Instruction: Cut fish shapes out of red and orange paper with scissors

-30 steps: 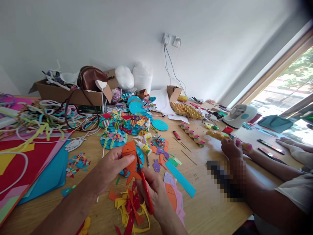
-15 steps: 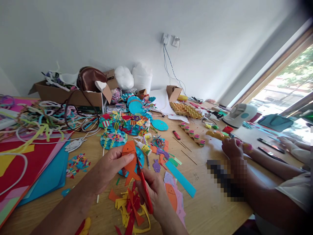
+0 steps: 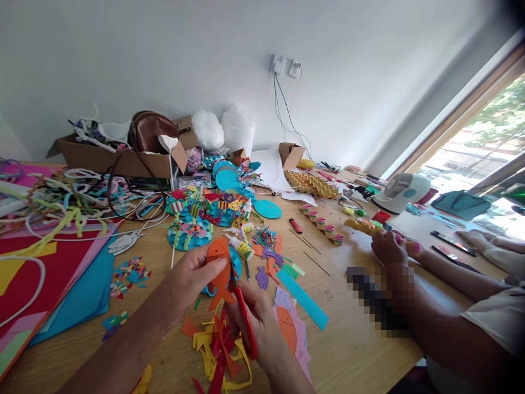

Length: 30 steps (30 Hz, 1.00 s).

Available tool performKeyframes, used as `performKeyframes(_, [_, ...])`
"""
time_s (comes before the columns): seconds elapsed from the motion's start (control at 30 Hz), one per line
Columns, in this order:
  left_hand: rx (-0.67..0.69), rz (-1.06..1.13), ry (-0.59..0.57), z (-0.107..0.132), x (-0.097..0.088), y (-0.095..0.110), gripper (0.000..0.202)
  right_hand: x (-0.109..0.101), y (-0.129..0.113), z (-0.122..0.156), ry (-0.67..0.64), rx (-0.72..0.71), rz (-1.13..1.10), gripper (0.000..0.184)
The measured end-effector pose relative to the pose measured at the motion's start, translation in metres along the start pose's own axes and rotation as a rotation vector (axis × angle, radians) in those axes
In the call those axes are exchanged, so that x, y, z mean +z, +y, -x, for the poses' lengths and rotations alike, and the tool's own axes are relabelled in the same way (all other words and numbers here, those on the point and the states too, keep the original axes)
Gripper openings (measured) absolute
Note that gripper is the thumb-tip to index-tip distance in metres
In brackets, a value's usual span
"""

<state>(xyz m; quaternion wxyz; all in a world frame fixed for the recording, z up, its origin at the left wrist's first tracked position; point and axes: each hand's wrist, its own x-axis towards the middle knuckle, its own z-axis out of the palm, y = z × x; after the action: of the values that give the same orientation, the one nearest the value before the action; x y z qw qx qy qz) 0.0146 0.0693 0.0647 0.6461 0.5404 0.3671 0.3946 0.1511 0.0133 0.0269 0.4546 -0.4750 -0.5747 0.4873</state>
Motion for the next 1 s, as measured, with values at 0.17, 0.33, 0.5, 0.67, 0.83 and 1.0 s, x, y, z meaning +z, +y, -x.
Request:
performKeyframes(0.17, [-0.002, -0.019, -0.001, 0.0003, 0.0004, 0.0015, 0.019, 0.0009, -0.003, -0.0006, 0.011, 0.021, 0.005, 0.035])
performKeyframes(0.33, [-0.012, -0.014, 0.009, -0.0003, 0.0005, 0.0019, 0.019, 0.0008, -0.0041, -0.0009, 0.013, 0.025, -0.001, 0.037])
performKeyframes(0.5, [-0.023, -0.006, 0.004, 0.0, 0.0016, 0.0034, 0.018, 0.0, -0.001, -0.0003, 0.025, 0.028, -0.009, 0.032])
performKeyframes(0.67, [-0.063, -0.013, 0.011, 0.0008, 0.0024, 0.0061, 0.02, -0.0015, 0.0029, -0.0007, 0.029, 0.029, 0.037, 0.033])
performKeyframes(0.83, [-0.03, 0.002, 0.005, 0.0008, -0.0004, 0.0058, 0.017, -0.0013, 0.0035, -0.0004, 0.044, 0.037, 0.053, 0.036])
performKeyframes(1.0, [0.01, 0.02, 0.005, 0.0004, -0.0025, 0.0054, 0.014, -0.0011, 0.0015, 0.0012, 0.025, 0.048, 0.045, 0.035])
